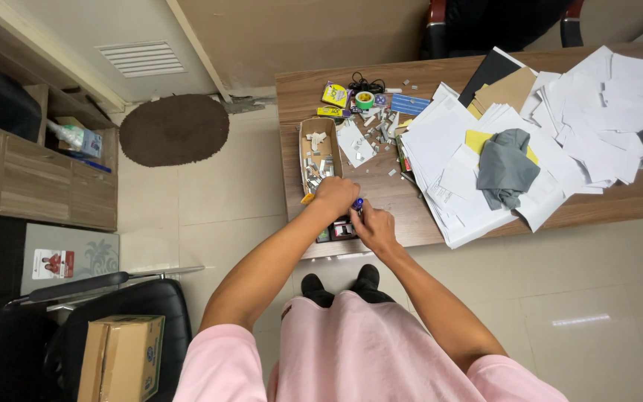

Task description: The person organizes a cluttered desk by sorting various small items, including tape rolls, markers, and small boxes, into a cardboard container. They also move a pile of papers and a grey cloth to clear the workspace.

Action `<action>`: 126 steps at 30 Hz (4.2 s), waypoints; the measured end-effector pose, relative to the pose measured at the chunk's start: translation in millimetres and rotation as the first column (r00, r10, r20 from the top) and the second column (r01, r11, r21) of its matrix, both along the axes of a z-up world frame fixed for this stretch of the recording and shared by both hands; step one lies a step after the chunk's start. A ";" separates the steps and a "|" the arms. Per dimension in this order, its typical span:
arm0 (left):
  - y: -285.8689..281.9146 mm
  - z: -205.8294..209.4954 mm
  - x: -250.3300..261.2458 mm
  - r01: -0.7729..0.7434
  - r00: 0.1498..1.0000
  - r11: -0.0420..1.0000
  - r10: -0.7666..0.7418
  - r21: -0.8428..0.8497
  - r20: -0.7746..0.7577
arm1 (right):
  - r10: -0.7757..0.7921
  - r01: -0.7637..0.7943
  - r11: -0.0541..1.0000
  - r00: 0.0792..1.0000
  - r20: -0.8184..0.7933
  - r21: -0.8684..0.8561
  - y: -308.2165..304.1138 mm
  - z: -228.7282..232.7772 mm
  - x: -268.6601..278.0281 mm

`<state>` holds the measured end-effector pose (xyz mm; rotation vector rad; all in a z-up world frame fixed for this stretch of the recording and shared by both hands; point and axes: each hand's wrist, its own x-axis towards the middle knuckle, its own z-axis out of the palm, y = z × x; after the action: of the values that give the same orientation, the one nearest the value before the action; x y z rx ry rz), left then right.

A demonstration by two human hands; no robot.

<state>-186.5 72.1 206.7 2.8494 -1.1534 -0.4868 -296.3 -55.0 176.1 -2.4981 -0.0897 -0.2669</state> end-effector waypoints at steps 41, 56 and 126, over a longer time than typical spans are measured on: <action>5.1 -8.4 -9.7 -0.033 0.997 0.999 0.034 -0.012 0.064 | 0.250 -0.247 0.968 0.964 0.093 -0.044 -7.5 32.1 10.6; 4.0 73.3 -26.7 -0.063 0.994 0.992 0.072 0.106 -0.084 | 0.294 -0.284 0.928 0.956 0.004 -0.243 -13.7 21.3 23.5; -180.2 -141.8 134.3 -0.775 0.630 0.542 0.707 -0.326 -0.322 | 0.213 0.052 0.873 0.854 -0.474 0.485 -246.5 -91.6 220.6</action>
<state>-52.3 -108.1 65.0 2.4878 0.0786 -0.3107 -75.7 -301.5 84.5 -1.9721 0.0830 0.3878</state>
